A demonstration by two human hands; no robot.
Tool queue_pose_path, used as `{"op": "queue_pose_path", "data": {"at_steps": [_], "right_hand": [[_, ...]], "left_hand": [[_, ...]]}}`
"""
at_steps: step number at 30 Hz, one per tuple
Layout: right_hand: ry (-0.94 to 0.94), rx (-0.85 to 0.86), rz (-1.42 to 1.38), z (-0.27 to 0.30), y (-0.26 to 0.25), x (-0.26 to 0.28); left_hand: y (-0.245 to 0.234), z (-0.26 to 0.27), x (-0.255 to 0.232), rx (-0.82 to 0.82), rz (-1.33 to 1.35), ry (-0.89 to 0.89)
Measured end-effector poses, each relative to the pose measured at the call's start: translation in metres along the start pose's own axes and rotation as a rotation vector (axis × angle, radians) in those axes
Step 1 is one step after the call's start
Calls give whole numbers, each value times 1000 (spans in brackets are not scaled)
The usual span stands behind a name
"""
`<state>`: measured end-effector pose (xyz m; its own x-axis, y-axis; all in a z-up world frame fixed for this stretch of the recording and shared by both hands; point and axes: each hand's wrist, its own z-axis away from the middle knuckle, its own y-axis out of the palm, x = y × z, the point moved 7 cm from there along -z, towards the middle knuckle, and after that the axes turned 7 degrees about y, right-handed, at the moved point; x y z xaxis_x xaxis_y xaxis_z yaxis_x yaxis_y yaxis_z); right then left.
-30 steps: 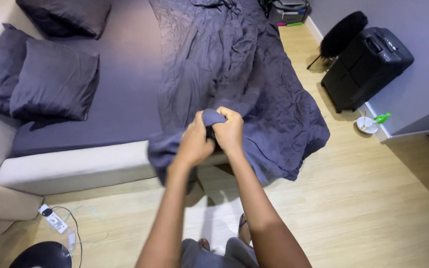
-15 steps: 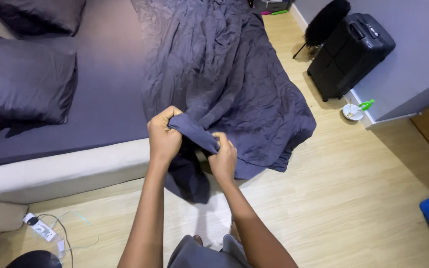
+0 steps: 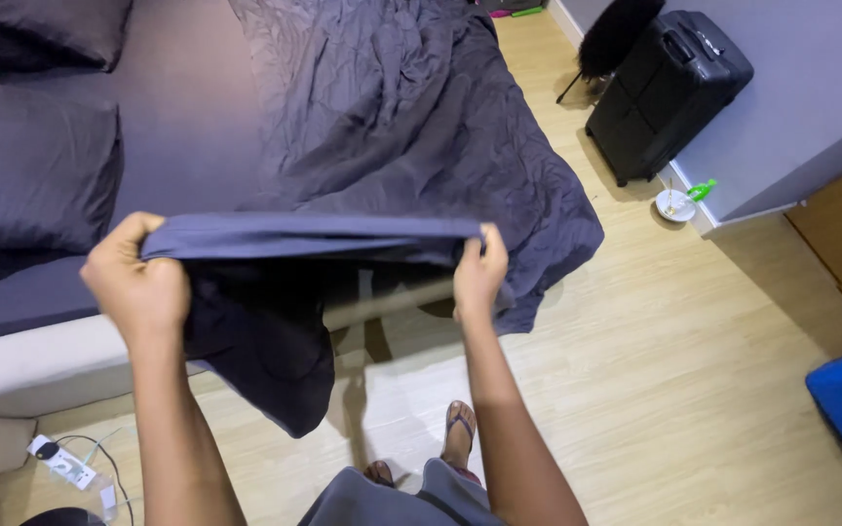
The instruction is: Smoothing and straightening a comforter on a bed.
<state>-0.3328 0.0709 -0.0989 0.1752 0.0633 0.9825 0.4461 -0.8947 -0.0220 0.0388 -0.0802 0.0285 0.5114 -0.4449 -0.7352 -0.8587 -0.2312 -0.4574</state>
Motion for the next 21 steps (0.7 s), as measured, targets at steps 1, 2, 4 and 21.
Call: {"op": "queue_pose_path", "data": {"at_steps": [1, 2, 4, 21], "right_hand": [[2, -4, 2, -4, 0, 17], [-51, 41, -12, -10, 4, 38], [-101, 83, -25, -14, 13, 71], [-340, 242, 305, 69, 18, 68]], "left_hand": [[2, 0, 6, 5, 1, 1], [3, -2, 13, -3, -143, -19], [10, -4, 7, -7, -288, -36], [228, 97, -45, 426, 415, -5]]}}
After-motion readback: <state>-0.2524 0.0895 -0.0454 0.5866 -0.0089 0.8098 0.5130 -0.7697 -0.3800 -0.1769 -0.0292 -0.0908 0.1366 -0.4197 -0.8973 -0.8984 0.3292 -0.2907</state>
